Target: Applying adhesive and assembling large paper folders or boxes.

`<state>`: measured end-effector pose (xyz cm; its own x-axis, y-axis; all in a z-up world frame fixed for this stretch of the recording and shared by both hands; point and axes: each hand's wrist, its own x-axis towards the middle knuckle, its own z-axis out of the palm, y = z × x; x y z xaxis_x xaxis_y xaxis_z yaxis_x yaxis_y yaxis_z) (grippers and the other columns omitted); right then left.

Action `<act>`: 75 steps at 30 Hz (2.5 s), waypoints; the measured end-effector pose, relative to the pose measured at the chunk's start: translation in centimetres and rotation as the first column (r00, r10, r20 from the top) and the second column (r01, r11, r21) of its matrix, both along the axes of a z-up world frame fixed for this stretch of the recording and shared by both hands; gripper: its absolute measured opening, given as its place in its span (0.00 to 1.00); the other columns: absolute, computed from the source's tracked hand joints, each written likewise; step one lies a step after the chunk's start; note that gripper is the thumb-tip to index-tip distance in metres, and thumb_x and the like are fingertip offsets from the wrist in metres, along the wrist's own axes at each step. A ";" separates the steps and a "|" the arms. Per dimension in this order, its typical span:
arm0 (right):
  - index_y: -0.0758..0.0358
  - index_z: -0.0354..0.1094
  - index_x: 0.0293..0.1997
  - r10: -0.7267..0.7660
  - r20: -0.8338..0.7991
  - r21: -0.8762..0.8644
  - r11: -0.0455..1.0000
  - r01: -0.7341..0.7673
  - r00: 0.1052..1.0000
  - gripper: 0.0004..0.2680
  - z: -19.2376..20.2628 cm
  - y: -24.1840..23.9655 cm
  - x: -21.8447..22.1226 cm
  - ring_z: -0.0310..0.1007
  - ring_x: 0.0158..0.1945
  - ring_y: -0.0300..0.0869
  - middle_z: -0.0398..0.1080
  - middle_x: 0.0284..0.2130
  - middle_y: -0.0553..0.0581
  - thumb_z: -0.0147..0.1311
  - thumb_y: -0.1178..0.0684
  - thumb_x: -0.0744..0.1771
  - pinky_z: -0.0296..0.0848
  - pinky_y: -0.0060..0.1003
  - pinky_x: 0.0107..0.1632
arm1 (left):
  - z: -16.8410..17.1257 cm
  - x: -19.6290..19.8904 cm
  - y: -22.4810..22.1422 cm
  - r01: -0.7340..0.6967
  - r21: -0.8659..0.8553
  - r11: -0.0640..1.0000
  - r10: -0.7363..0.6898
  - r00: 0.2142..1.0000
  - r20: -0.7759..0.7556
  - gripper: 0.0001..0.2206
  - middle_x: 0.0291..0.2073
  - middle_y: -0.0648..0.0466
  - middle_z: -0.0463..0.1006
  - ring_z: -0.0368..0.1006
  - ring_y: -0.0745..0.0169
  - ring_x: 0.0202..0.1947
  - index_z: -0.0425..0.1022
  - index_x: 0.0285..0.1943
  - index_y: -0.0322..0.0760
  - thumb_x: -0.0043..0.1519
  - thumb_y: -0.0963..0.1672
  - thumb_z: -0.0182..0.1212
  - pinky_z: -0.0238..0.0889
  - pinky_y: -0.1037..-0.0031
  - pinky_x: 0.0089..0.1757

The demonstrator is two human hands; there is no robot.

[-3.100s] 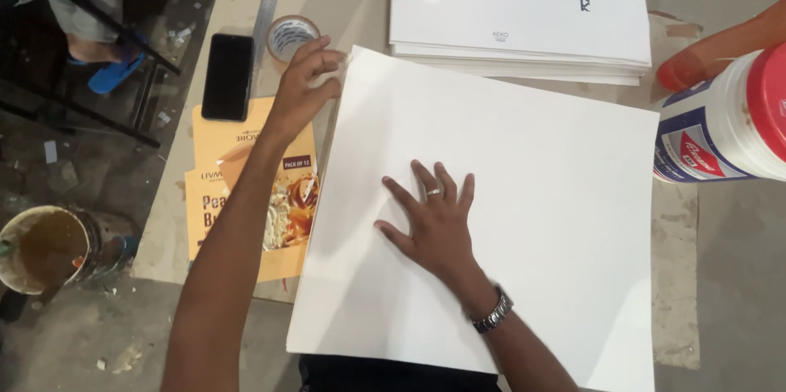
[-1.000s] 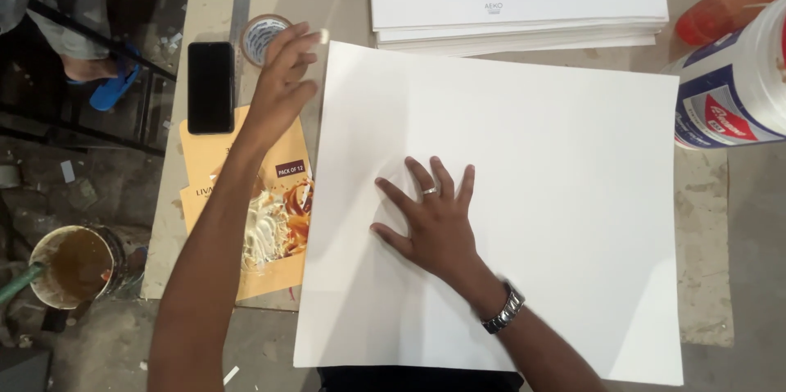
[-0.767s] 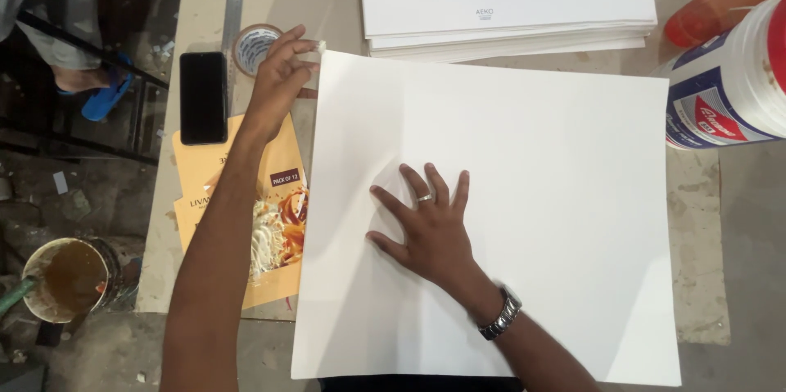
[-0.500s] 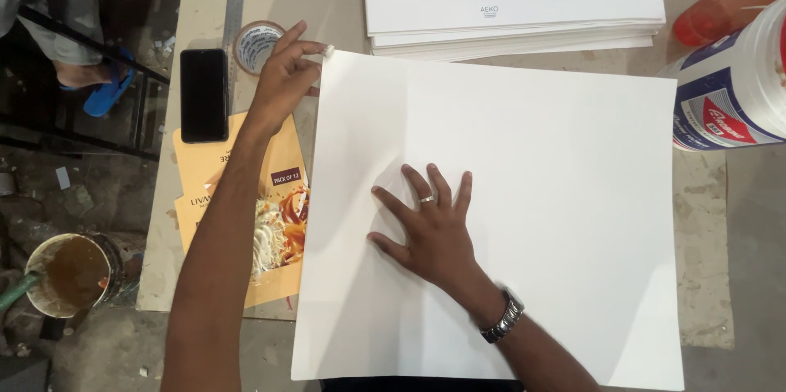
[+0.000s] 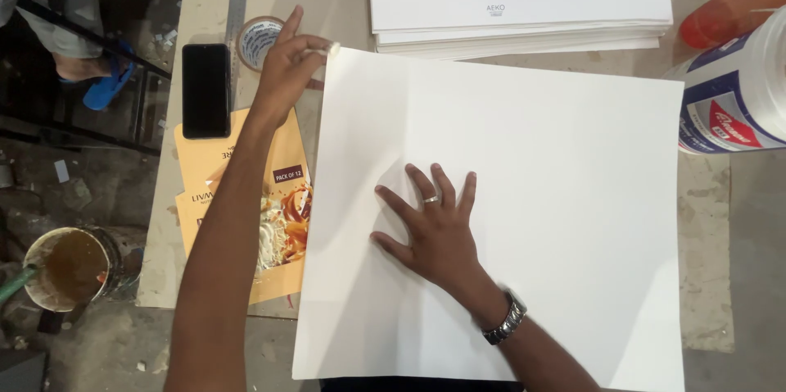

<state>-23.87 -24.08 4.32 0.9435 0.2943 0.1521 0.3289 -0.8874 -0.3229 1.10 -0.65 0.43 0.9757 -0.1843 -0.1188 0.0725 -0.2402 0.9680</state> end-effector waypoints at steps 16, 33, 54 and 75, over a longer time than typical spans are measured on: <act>0.39 0.65 0.66 -0.007 -0.003 0.007 1.000 0.007 1.000 0.24 0.1 0.0 0.0 0.45 0.72 0.64 0.54 0.67 0.63 0.59 0.31 0.64 0.35 0.84 0.65 | -1.5 -0.3 1.1 0.040 -0.058 0.998 -0.034 0.995 0.097 0.11 0.80 0.48 0.45 0.79 0.69 0.49 0.81 0.50 0.31 0.61 0.37 0.58 0.81 0.75 0.40; 0.40 0.66 0.65 -0.006 0.019 0.016 1.000 0.006 1.000 0.24 0.1 0.0 0.0 0.47 0.71 0.64 0.55 0.67 0.63 0.59 0.30 0.64 0.37 0.84 0.64 | -0.9 -1.5 1.6 0.103 -0.098 0.990 -0.095 0.993 0.075 0.11 0.79 0.44 0.51 0.79 0.74 0.41 0.81 0.49 0.29 0.61 0.35 0.57 0.83 0.76 0.37; 0.40 0.66 0.66 0.005 0.023 -0.059 0.998 -0.004 1.000 0.23 -0.6 -0.4 0.0 0.46 0.72 0.63 0.55 0.68 0.63 0.54 0.28 0.66 0.34 0.82 0.67 | -0.7 -25.7 5.6 0.076 0.149 0.986 -0.119 0.943 0.311 0.12 0.70 0.41 0.67 0.78 0.56 0.52 0.85 0.39 0.33 0.51 0.32 0.64 0.77 0.77 0.39; 0.44 0.67 0.68 0.034 0.027 -0.070 0.997 -0.032 0.999 0.22 -0.5 -1.1 -0.1 0.43 0.75 0.61 0.56 0.69 0.64 0.55 0.31 0.68 0.36 0.82 0.67 | 7.1 -35.5 6.4 -0.081 0.458 0.885 -0.259 0.732 0.630 0.12 0.67 0.42 0.66 0.64 0.31 0.67 0.84 0.45 0.45 0.54 0.38 0.70 0.65 0.48 0.61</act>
<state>-23.96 -25.16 3.79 0.9287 0.3363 0.1565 0.3667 -0.8958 -0.2511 -34.42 5.80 7.49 0.8097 -0.3698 0.4557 -0.5821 -0.6052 0.5431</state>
